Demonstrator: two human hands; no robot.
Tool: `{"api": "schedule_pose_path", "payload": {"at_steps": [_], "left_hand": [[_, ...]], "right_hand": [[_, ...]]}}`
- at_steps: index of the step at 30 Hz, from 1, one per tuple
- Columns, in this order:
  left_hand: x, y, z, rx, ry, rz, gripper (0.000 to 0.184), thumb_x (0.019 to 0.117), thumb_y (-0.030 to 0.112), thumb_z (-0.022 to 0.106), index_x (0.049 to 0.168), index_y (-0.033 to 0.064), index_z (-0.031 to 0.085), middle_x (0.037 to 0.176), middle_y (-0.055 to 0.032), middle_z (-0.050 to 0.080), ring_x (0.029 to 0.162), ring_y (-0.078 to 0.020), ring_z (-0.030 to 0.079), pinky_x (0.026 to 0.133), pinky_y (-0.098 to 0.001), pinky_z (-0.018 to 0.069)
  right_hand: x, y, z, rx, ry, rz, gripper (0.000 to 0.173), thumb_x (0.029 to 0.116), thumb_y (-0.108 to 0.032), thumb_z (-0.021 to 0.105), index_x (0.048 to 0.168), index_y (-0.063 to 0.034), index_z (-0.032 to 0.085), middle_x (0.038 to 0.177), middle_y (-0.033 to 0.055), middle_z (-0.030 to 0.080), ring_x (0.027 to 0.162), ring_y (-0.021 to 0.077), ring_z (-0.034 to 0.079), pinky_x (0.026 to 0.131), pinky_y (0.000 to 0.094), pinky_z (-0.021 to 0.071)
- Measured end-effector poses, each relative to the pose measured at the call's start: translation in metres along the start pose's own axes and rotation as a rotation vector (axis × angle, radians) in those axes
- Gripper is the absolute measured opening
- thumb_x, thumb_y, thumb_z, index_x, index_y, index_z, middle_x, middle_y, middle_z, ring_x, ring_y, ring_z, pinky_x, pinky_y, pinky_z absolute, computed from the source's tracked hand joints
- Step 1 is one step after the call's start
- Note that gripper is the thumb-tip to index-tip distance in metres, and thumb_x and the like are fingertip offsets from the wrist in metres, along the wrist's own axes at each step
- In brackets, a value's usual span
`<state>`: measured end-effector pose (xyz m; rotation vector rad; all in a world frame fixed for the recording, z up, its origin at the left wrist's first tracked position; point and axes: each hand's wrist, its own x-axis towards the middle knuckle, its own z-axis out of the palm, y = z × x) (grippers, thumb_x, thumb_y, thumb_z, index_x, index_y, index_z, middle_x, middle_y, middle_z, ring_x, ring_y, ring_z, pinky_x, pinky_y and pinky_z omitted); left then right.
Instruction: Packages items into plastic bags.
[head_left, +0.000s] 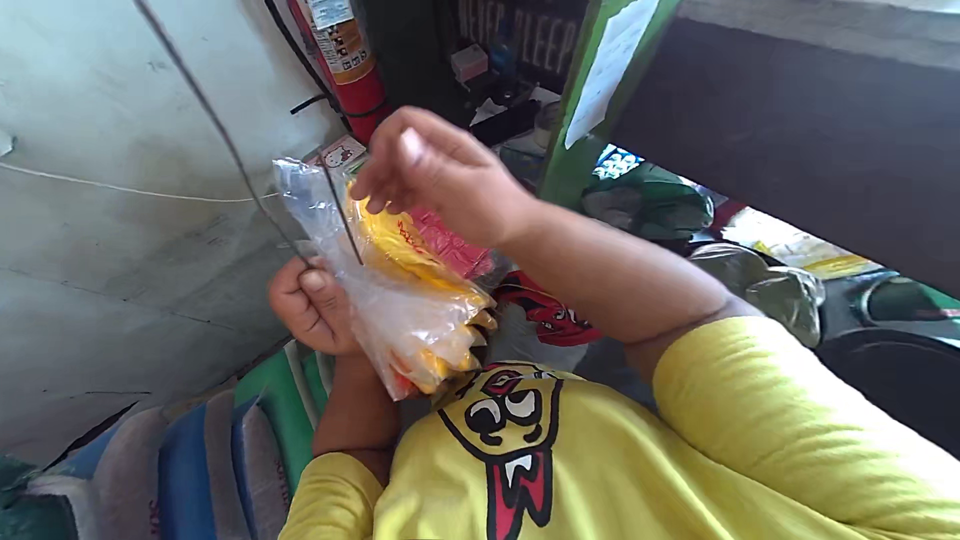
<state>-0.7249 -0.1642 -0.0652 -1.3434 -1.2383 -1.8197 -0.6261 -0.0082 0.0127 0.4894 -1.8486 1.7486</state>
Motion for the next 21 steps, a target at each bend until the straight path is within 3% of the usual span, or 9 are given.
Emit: {"api": "schedule_pose_path", "payload": {"at_steps": [2, 4, 7, 10, 12, 14, 16, 18, 21], "left_hand": [[-0.001, -0.001, 0.001, -0.023, -0.004, -0.016, 0.018, 0.1106, 0.025, 0.045, 0.117, 0.0205, 0.061, 0.105, 0.0219, 0.062, 0.097, 0.0141, 0.057, 0.085, -0.0098, 0.0485], [-0.004, -0.004, -0.001, -0.017, -0.003, -0.009, 0.017, 0.1100, 0.026, 0.047, 0.117, 0.0216, 0.062, 0.103, 0.0210, 0.063, 0.095, 0.0129, 0.057, 0.083, -0.0101, 0.0486], [-0.001, -0.006, -0.010, 0.037, -0.035, 0.030, 0.016, 0.1098, 0.027, 0.048, 0.115, 0.0219, 0.061, 0.101, 0.0206, 0.062, 0.093, 0.0132, 0.056, 0.083, -0.0092, 0.0464], [0.016, 0.022, -0.013, 0.021, -0.110, -0.059, 0.017, 0.1071, 0.033, 0.051, 0.101, 0.0221, 0.063, 0.092, 0.0238, 0.065, 0.088, 0.0165, 0.058, 0.080, -0.0064, 0.0468], [0.017, 0.020, -0.026, -0.056, -0.248, -0.054, 0.018, 0.1078, 0.033, 0.050, 0.114, 0.0281, 0.067, 0.106, 0.0260, 0.068, 0.099, 0.0156, 0.059, 0.087, -0.0072, 0.0471], [0.017, 0.022, -0.031, -0.080, -0.295, -0.055, 0.019, 0.1074, 0.025, 0.052, 0.117, 0.0239, 0.069, 0.109, 0.0221, 0.069, 0.101, 0.0122, 0.060, 0.090, -0.0100, 0.0476], [0.021, 0.042, -0.022, -0.010, -0.252, -0.127, 0.015, 0.1046, 0.020, 0.055, 0.103, 0.0213, 0.069, 0.096, 0.0235, 0.069, 0.091, 0.0158, 0.060, 0.083, -0.0061, 0.0466], [0.012, 0.028, -0.045, -0.122, -0.263, -0.187, 0.017, 0.1060, 0.018, 0.054, 0.108, 0.0206, 0.070, 0.096, 0.0206, 0.069, 0.089, 0.0141, 0.060, 0.082, -0.0064, 0.0473], [0.002, 0.007, -0.065, -0.376, -0.214, -0.303, 0.024, 0.1045, 0.014, 0.050, 0.101, 0.0171, 0.074, 0.084, 0.0155, 0.068, 0.078, 0.0100, 0.061, 0.074, -0.0099, 0.0506]], "right_hand": [[-0.003, 0.015, 0.013, -0.089, 0.025, -0.095, 0.026, 0.1046, -0.009, 0.049, 0.116, 0.0094, 0.063, 0.101, 0.0099, 0.069, 0.088, 0.0091, 0.066, 0.079, 0.0267, 0.0565], [-0.003, 0.028, 0.029, -0.175, 0.066, -0.228, 0.019, 0.1020, -0.001, 0.053, 0.102, 0.0105, 0.068, 0.086, 0.0092, 0.069, 0.075, 0.0061, 0.063, 0.070, 0.0229, 0.0547], [0.000, 0.030, 0.043, -0.261, 0.145, -0.372, 0.016, 0.0971, 0.005, 0.057, 0.093, 0.0115, 0.071, 0.081, 0.0138, 0.069, 0.074, 0.0120, 0.066, 0.071, 0.0278, 0.0570], [-0.001, 0.016, 0.057, -0.315, 0.203, -0.362, 0.013, 0.0933, 0.006, 0.061, 0.092, 0.0099, 0.073, 0.083, 0.0155, 0.071, 0.079, 0.0171, 0.069, 0.074, 0.0327, 0.0579], [-0.001, 0.007, 0.062, -0.362, 0.213, -0.332, 0.012, 0.0930, 0.004, 0.063, 0.095, 0.0075, 0.075, 0.088, 0.0149, 0.073, 0.085, 0.0193, 0.071, 0.077, 0.0359, 0.0591], [0.000, 0.002, 0.063, -0.400, 0.228, -0.332, 0.012, 0.0920, 0.004, 0.065, 0.096, 0.0057, 0.076, 0.088, 0.0137, 0.073, 0.085, 0.0187, 0.071, 0.075, 0.0359, 0.0594], [0.002, -0.001, 0.066, -0.425, 0.228, -0.315, 0.011, 0.0914, 0.002, 0.066, 0.096, 0.0045, 0.076, 0.087, 0.0118, 0.073, 0.081, 0.0173, 0.070, 0.072, 0.0356, 0.0584], [0.005, 0.002, 0.070, -0.415, 0.199, -0.328, 0.010, 0.0906, 0.002, 0.068, 0.096, 0.0036, 0.077, 0.083, 0.0103, 0.072, 0.077, 0.0160, 0.069, 0.068, 0.0350, 0.0577], [0.016, 0.012, 0.056, -0.264, 0.153, -0.332, 0.014, 0.0950, 0.003, 0.065, 0.104, 0.0091, 0.075, 0.091, 0.0149, 0.075, 0.078, 0.0140, 0.070, 0.072, 0.0303, 0.0581]]}}
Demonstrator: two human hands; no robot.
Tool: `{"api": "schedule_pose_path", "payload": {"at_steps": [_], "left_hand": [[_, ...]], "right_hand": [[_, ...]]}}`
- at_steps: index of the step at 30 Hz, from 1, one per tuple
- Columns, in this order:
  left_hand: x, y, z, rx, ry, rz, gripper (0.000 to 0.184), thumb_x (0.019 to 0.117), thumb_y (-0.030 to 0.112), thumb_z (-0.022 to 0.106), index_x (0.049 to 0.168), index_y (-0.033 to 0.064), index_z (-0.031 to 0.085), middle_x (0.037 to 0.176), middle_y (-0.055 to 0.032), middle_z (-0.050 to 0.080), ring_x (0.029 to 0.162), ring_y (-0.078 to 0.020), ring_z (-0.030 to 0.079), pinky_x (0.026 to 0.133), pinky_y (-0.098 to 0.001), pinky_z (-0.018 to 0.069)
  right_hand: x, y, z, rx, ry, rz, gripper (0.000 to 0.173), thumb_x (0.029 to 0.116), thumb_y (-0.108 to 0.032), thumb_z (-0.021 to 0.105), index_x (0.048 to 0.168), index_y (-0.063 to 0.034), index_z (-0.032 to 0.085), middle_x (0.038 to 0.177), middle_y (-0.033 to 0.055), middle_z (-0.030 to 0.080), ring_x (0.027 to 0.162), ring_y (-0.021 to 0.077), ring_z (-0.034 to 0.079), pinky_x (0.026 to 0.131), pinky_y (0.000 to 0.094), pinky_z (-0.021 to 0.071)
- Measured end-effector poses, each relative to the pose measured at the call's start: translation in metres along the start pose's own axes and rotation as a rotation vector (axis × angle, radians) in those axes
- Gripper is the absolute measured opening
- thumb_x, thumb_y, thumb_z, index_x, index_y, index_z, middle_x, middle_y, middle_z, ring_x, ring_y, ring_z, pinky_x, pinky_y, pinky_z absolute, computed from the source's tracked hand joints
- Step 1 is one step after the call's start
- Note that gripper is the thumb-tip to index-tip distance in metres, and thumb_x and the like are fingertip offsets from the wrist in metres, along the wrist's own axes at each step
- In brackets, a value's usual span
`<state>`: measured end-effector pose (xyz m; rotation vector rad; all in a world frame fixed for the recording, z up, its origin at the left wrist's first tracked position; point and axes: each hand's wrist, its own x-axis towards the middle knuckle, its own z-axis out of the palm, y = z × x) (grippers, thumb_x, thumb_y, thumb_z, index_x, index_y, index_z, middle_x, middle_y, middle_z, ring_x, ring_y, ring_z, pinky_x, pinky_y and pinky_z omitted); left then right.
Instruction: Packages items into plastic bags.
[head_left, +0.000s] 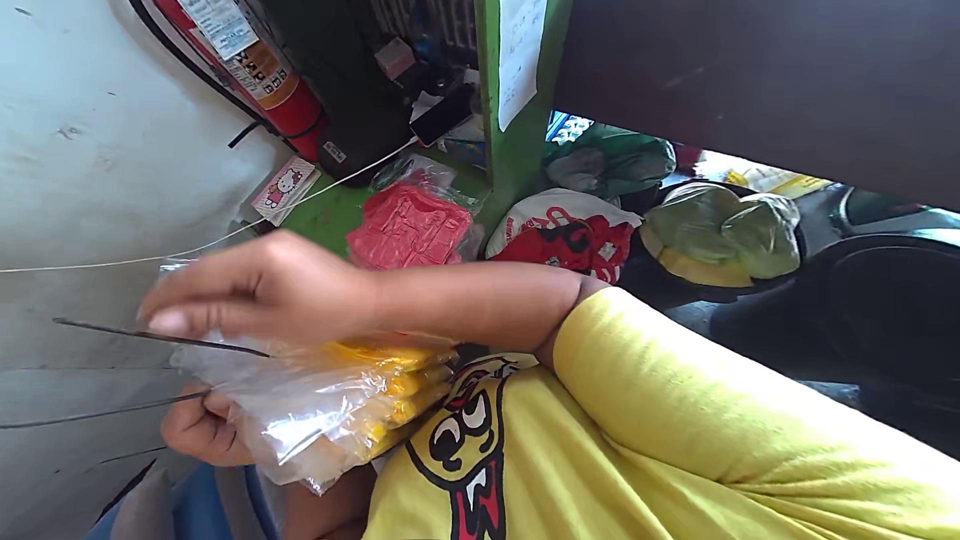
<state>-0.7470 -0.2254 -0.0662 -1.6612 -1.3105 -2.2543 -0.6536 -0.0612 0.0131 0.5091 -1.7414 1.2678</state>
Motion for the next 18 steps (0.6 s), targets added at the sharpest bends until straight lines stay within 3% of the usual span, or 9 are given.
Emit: {"api": "schedule_pose_path", "payload": {"at_steps": [3, 5, 7, 8, 10, 12, 16, 18], "left_hand": [[-0.004, 0.003, -0.002, 0.121, 0.051, 0.033, 0.026, 0.1041, 0.011, 0.049, 0.097, 0.0172, 0.073, 0.078, 0.0176, 0.065, 0.074, 0.0114, 0.060, 0.070, -0.0095, 0.0502], [-0.006, 0.013, -0.007, 0.271, 0.042, 0.050, 0.024, 0.1043, 0.012, 0.051, 0.096, 0.0197, 0.072, 0.081, 0.0212, 0.065, 0.077, 0.0143, 0.059, 0.072, -0.0073, 0.0486], [-0.007, 0.022, -0.007, 0.268, 0.095, 0.035, 0.030, 0.1011, 0.005, 0.047, 0.086, 0.0178, 0.070, 0.075, 0.0203, 0.064, 0.072, 0.0144, 0.058, 0.069, -0.0067, 0.0476], [-0.008, 0.026, -0.008, 0.345, 0.094, 0.063, 0.028, 0.1012, 0.006, 0.049, 0.087, 0.0182, 0.070, 0.077, 0.0218, 0.064, 0.076, 0.0156, 0.058, 0.071, -0.0062, 0.0470], [-0.010, 0.027, -0.012, 0.517, 0.062, 0.157, 0.020, 0.1053, 0.014, 0.051, 0.096, 0.0182, 0.069, 0.085, 0.0236, 0.062, 0.083, 0.0181, 0.056, 0.077, -0.0050, 0.0454], [-0.011, 0.027, -0.014, 0.617, 0.051, 0.207, 0.017, 0.1070, 0.020, 0.050, 0.100, 0.0174, 0.066, 0.088, 0.0243, 0.060, 0.085, 0.0202, 0.054, 0.079, -0.0037, 0.0439], [-0.015, 0.024, -0.017, 0.620, 0.070, 0.215, 0.018, 0.1073, 0.023, 0.051, 0.101, 0.0176, 0.068, 0.089, 0.0245, 0.062, 0.085, 0.0197, 0.055, 0.078, -0.0042, 0.0447], [-0.017, 0.021, -0.012, 0.641, 0.107, 0.240, 0.019, 0.1080, 0.021, 0.050, 0.105, 0.0159, 0.068, 0.093, 0.0226, 0.063, 0.089, 0.0182, 0.055, 0.081, -0.0055, 0.0451]], "right_hand": [[0.002, 0.055, -0.053, -0.185, 0.002, 0.286, 0.024, 0.1037, -0.009, 0.057, 0.116, 0.0066, 0.070, 0.104, 0.0157, 0.074, 0.091, 0.0166, 0.071, 0.084, 0.0331, 0.0578], [-0.013, 0.114, -0.105, -0.529, -0.108, 0.657, 0.031, 0.1073, -0.020, 0.053, 0.124, 0.0014, 0.069, 0.121, 0.0180, 0.071, 0.115, 0.0263, 0.067, 0.104, 0.0444, 0.0513], [-0.047, 0.163, -0.149, -0.805, -0.231, 1.014, 0.046, 0.1092, -0.033, 0.047, 0.130, 0.0048, 0.064, 0.139, 0.0275, 0.059, 0.136, 0.0420, 0.051, 0.113, 0.0615, 0.0387], [-0.067, 0.178, -0.164, -0.887, -0.262, 1.155, 0.055, 0.1097, -0.038, 0.043, 0.136, 0.0074, 0.059, 0.146, 0.0316, 0.052, 0.142, 0.0482, 0.043, 0.113, 0.0682, 0.0342], [-0.097, 0.190, -0.185, -0.928, -0.216, 1.360, 0.074, 0.1078, -0.052, 0.041, 0.150, 0.0084, 0.042, 0.156, 0.0339, 0.038, 0.148, 0.0517, 0.032, 0.114, 0.0725, 0.0272], [-0.113, 0.199, -0.198, -0.936, -0.163, 1.462, 0.090, 0.1026, -0.066, 0.039, 0.153, 0.0081, 0.038, 0.155, 0.0354, 0.038, 0.147, 0.0521, 0.033, 0.115, 0.0732, 0.0252], [-0.122, 0.210, -0.214, -0.906, -0.225, 1.519, 0.095, 0.1033, -0.071, 0.018, 0.140, 0.0072, 0.057, 0.149, 0.0322, 0.050, 0.144, 0.0472, 0.042, 0.116, 0.0693, 0.0296], [-0.117, 0.209, -0.219, -0.911, -0.171, 1.535, 0.091, 0.1023, -0.071, 0.030, 0.134, 0.0079, 0.061, 0.146, 0.0312, 0.052, 0.142, 0.0453, 0.046, 0.114, 0.0674, 0.0338]]}}
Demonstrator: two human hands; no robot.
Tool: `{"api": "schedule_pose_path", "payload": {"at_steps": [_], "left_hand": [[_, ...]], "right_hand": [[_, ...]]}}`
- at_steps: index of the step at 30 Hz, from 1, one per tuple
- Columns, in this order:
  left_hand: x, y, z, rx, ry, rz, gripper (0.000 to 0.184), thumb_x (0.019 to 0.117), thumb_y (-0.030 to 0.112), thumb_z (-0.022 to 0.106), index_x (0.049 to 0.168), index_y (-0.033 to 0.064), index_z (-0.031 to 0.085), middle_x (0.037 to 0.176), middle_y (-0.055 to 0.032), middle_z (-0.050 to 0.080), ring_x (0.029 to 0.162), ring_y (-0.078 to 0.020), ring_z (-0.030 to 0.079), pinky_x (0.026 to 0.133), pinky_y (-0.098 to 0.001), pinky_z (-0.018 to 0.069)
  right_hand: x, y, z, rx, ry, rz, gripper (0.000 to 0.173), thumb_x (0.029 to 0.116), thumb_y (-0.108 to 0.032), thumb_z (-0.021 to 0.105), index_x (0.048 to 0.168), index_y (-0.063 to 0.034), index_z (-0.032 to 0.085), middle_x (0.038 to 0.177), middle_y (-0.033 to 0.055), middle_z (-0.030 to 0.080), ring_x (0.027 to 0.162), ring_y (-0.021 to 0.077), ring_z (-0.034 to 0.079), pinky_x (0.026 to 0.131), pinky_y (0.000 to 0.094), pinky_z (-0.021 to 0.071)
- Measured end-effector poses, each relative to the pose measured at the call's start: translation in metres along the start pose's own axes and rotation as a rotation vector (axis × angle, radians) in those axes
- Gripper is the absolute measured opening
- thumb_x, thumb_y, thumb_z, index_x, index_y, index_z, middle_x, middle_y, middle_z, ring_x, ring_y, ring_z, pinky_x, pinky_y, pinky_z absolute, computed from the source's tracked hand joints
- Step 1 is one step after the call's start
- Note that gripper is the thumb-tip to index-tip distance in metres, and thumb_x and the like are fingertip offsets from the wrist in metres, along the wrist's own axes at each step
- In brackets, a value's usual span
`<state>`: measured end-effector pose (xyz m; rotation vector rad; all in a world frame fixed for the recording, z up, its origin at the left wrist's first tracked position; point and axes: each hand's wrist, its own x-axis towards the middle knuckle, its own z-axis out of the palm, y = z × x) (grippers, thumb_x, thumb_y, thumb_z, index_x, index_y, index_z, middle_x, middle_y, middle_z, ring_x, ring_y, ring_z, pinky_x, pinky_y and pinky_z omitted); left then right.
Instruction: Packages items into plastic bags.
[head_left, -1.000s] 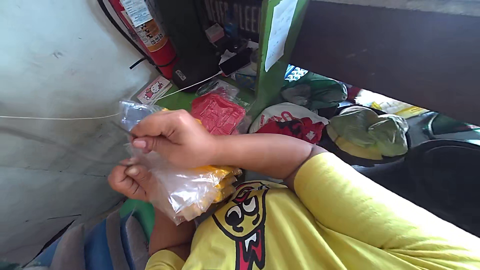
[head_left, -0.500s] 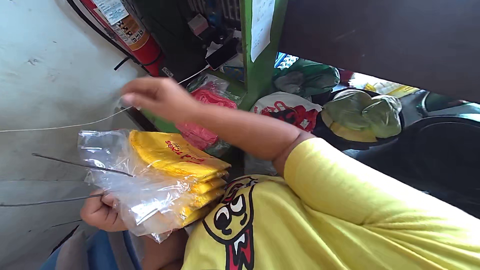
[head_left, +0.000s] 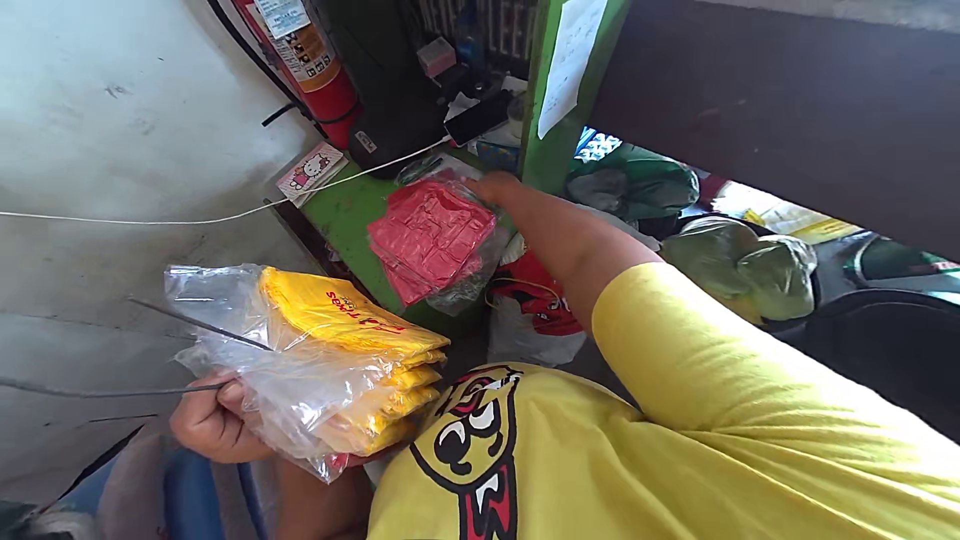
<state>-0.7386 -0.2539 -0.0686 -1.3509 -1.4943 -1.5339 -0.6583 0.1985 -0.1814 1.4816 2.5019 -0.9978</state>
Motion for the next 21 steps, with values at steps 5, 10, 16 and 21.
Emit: {"api": "schedule_pose_path", "payload": {"at_steps": [5, 10, 16, 21], "left_hand": [[-0.004, -0.001, 0.014, 0.020, 0.087, 0.009, 0.019, 0.1084, 0.022, 0.050, 0.104, 0.0136, 0.066, 0.092, 0.0186, 0.064, 0.088, 0.0147, 0.057, 0.081, -0.0085, 0.0470], [-0.008, -0.008, 0.027, -0.005, 0.145, 0.007, 0.020, 0.1085, 0.028, 0.052, 0.105, 0.0145, 0.066, 0.092, 0.0152, 0.064, 0.087, 0.0105, 0.059, 0.079, -0.0107, 0.0495], [-0.008, -0.012, 0.043, 0.020, 0.131, -0.026, 0.020, 0.1086, 0.032, 0.051, 0.105, 0.0160, 0.064, 0.092, 0.0140, 0.064, 0.085, 0.0089, 0.060, 0.077, -0.0131, 0.0526], [-0.001, -0.007, 0.057, 0.087, 0.073, -0.003, 0.025, 0.1089, 0.025, 0.051, 0.099, 0.0050, 0.063, 0.084, 0.0027, 0.061, 0.076, 0.0021, 0.060, 0.072, -0.0160, 0.0532]], "right_hand": [[-0.010, -0.042, -0.022, 0.093, 0.078, -0.173, 0.063, 0.0976, -0.051, 0.064, 0.117, 0.0084, 0.068, 0.128, 0.0305, 0.063, 0.124, 0.0451, 0.059, 0.103, 0.0678, 0.0445], [-0.059, -0.113, -0.067, 0.204, 0.120, -0.648, 0.038, 0.0984, -0.037, 0.069, 0.098, 0.0008, 0.073, 0.090, 0.0188, 0.069, 0.086, 0.0327, 0.065, 0.081, 0.0595, 0.0510], [-0.159, -0.175, -0.104, 0.154, 0.154, -0.910, 0.026, 0.0992, -0.030, 0.069, 0.098, -0.0046, 0.074, 0.091, 0.0099, 0.069, 0.083, 0.0211, 0.064, 0.080, 0.0495, 0.0518], [-0.218, -0.192, -0.119, 0.018, 0.262, -0.988, 0.020, 0.0997, -0.028, 0.067, 0.100, -0.0105, 0.077, 0.090, 0.0049, 0.072, 0.081, 0.0144, 0.065, 0.078, 0.0413, 0.0516]]}}
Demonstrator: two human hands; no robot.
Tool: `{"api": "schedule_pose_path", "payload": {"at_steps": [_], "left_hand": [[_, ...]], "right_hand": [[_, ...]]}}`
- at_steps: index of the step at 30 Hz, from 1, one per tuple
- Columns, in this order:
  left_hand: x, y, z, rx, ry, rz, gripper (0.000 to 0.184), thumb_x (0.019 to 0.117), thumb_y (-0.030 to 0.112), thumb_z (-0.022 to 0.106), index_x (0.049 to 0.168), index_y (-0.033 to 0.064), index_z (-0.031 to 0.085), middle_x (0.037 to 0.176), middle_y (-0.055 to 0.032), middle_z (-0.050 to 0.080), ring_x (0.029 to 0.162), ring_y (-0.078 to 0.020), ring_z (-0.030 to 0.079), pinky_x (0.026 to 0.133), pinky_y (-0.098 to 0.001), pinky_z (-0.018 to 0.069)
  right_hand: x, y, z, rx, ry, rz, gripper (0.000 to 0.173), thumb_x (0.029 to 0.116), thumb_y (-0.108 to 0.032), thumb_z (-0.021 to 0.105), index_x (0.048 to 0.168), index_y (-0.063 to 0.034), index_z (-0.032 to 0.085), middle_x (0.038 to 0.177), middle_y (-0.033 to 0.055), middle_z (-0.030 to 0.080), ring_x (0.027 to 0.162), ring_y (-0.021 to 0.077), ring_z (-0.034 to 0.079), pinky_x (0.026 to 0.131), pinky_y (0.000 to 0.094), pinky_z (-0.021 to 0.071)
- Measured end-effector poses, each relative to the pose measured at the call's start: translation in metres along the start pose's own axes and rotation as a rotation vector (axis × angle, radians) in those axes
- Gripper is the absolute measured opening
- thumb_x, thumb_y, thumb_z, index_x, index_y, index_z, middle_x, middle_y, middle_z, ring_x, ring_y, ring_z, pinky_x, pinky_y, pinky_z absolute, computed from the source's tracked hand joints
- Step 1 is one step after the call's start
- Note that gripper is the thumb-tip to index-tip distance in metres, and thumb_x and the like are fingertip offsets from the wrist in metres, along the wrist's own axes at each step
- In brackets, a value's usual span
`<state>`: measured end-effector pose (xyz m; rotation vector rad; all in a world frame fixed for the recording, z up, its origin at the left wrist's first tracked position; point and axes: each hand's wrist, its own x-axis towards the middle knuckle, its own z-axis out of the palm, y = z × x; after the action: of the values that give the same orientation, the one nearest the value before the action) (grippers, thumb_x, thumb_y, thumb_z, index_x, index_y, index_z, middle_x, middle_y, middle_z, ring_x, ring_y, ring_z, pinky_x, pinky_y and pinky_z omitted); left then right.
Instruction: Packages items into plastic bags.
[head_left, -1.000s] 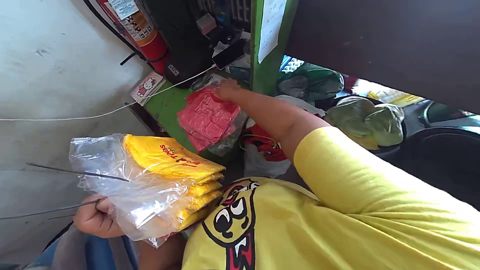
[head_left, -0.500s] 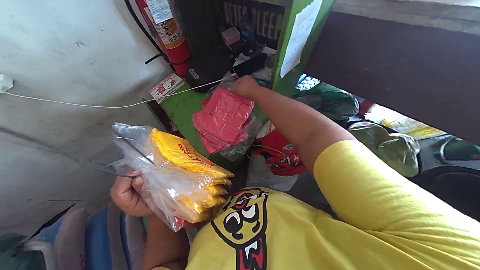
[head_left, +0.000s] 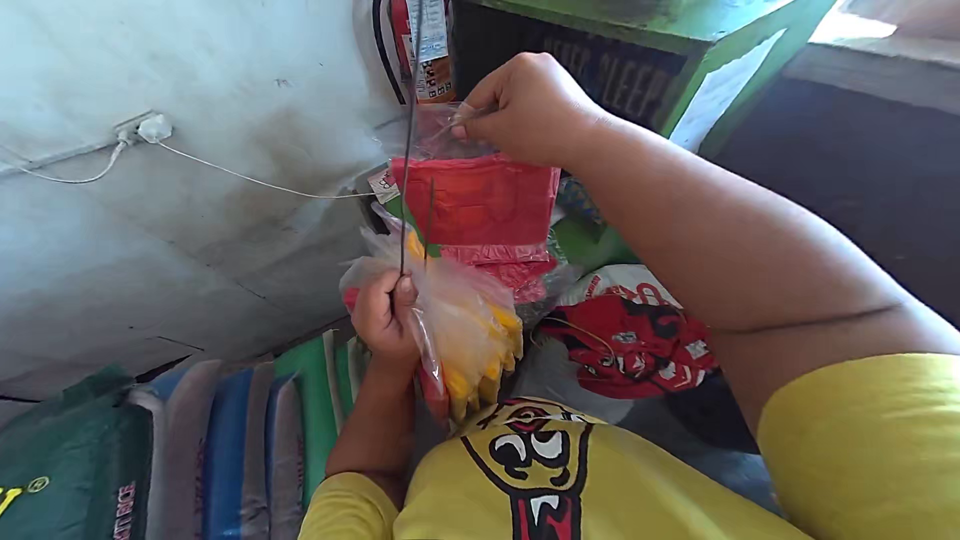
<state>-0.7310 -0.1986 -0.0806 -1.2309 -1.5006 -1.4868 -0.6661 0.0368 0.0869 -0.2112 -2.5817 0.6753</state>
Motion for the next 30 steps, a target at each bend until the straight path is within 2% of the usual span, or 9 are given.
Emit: {"api": "schedule_pose_path", "payload": {"at_steps": [5, 9, 14, 17, 21, 25, 27, 29, 30], "left_hand": [[0.008, 0.008, 0.011, -0.015, -0.002, 0.008, 0.022, 0.1074, 0.017, 0.052, 0.100, -0.0013, 0.064, 0.086, -0.0035, 0.063, 0.080, -0.0015, 0.062, 0.076, -0.0176, 0.0536], [0.009, 0.013, 0.014, -0.014, -0.009, -0.014, 0.023, 0.1076, 0.016, 0.051, 0.101, -0.0015, 0.064, 0.088, -0.0035, 0.063, 0.081, -0.0006, 0.061, 0.076, -0.0165, 0.0527], [0.010, 0.018, 0.016, -0.030, -0.015, -0.009, 0.023, 0.1074, 0.016, 0.052, 0.101, -0.0015, 0.064, 0.088, -0.0031, 0.064, 0.082, -0.0005, 0.062, 0.077, -0.0166, 0.0528], [0.010, 0.020, 0.017, -0.065, -0.016, -0.004, 0.021, 0.1074, 0.015, 0.052, 0.101, -0.0008, 0.064, 0.088, -0.0014, 0.063, 0.082, 0.0009, 0.061, 0.077, -0.0155, 0.0523], [0.008, 0.021, 0.020, -0.122, 0.003, -0.019, 0.019, 0.1077, 0.015, 0.051, 0.101, 0.0019, 0.063, 0.088, 0.0023, 0.062, 0.082, 0.0035, 0.060, 0.076, -0.0142, 0.0515], [0.012, 0.022, 0.020, -0.141, 0.024, -0.087, 0.016, 0.1069, 0.015, 0.054, 0.103, 0.0028, 0.063, 0.089, 0.0043, 0.063, 0.081, 0.0036, 0.061, 0.075, -0.0147, 0.0536], [0.013, 0.020, 0.017, -0.155, 0.036, -0.111, 0.014, 0.1071, 0.016, 0.054, 0.106, 0.0055, 0.064, 0.092, 0.0075, 0.062, 0.083, 0.0049, 0.061, 0.076, -0.0144, 0.0538], [0.011, 0.012, 0.011, -0.212, 0.068, -0.096, 0.013, 0.1067, 0.015, 0.054, 0.106, 0.0085, 0.065, 0.093, 0.0104, 0.063, 0.083, 0.0056, 0.060, 0.077, -0.0151, 0.0527], [0.010, 0.009, 0.006, -0.233, 0.070, -0.086, 0.012, 0.1068, 0.016, 0.054, 0.107, 0.0109, 0.065, 0.093, 0.0122, 0.063, 0.084, 0.0064, 0.060, 0.077, -0.0148, 0.0527]], "right_hand": [[-0.023, -0.028, -0.001, -0.038, 0.047, -0.138, 0.020, 0.0995, -0.029, 0.066, 0.092, -0.0134, 0.076, 0.087, -0.0012, 0.069, 0.078, 0.0047, 0.061, 0.071, 0.0296, 0.0474], [-0.035, -0.034, 0.001, -0.070, 0.124, -0.286, 0.023, 0.1007, -0.027, 0.063, 0.093, -0.0120, 0.077, 0.090, 0.0021, 0.069, 0.085, 0.0067, 0.063, 0.076, 0.0265, 0.0485], [-0.045, -0.035, -0.001, -0.098, 0.178, -0.383, 0.024, 0.1012, -0.026, 0.061, 0.090, -0.0116, 0.076, 0.085, 0.0016, 0.067, 0.081, 0.0067, 0.062, 0.072, 0.0250, 0.0474], [-0.052, -0.035, 0.003, -0.148, 0.227, -0.479, 0.023, 0.1007, -0.020, 0.061, 0.089, -0.0088, 0.077, 0.081, 0.0049, 0.064, 0.077, 0.0130, 0.061, 0.069, 0.0290, 0.0488], [-0.062, -0.037, 0.019, -0.261, 0.262, -0.641, 0.022, 0.0969, -0.003, 0.055, 0.087, -0.0006, 0.074, 0.077, 0.0144, 0.062, 0.074, 0.0301, 0.065, 0.065, 0.0433, 0.0520], [-0.073, -0.033, 0.064, -0.089, 0.007, -0.660, 0.014, 0.0926, -0.003, 0.061, 0.085, -0.0004, 0.073, 0.080, 0.0147, 0.067, 0.078, 0.0302, 0.069, 0.068, 0.0455, 0.0555], [-0.071, -0.025, 0.064, 0.130, -0.109, -0.625, 0.014, 0.0936, -0.005, 0.062, 0.094, 0.0001, 0.075, 0.085, 0.0123, 0.072, 0.079, 0.0224, 0.070, 0.071, 0.0388, 0.0559], [-0.064, -0.009, 0.046, 0.517, -0.338, -0.557, 0.028, 0.0993, -0.006, 0.059, 0.122, 0.0046, 0.070, 0.102, 0.0117, 0.075, 0.090, 0.0126, 0.071, 0.082, 0.0284, 0.0586], [-0.061, 0.004, 0.037, 0.731, -0.433, -0.475, 0.035, 0.1010, -0.009, 0.054, 0.132, 0.0059, 0.062, 0.112, 0.0131, 0.074, 0.099, 0.0144, 0.071, 0.088, 0.0305, 0.0592]]}}
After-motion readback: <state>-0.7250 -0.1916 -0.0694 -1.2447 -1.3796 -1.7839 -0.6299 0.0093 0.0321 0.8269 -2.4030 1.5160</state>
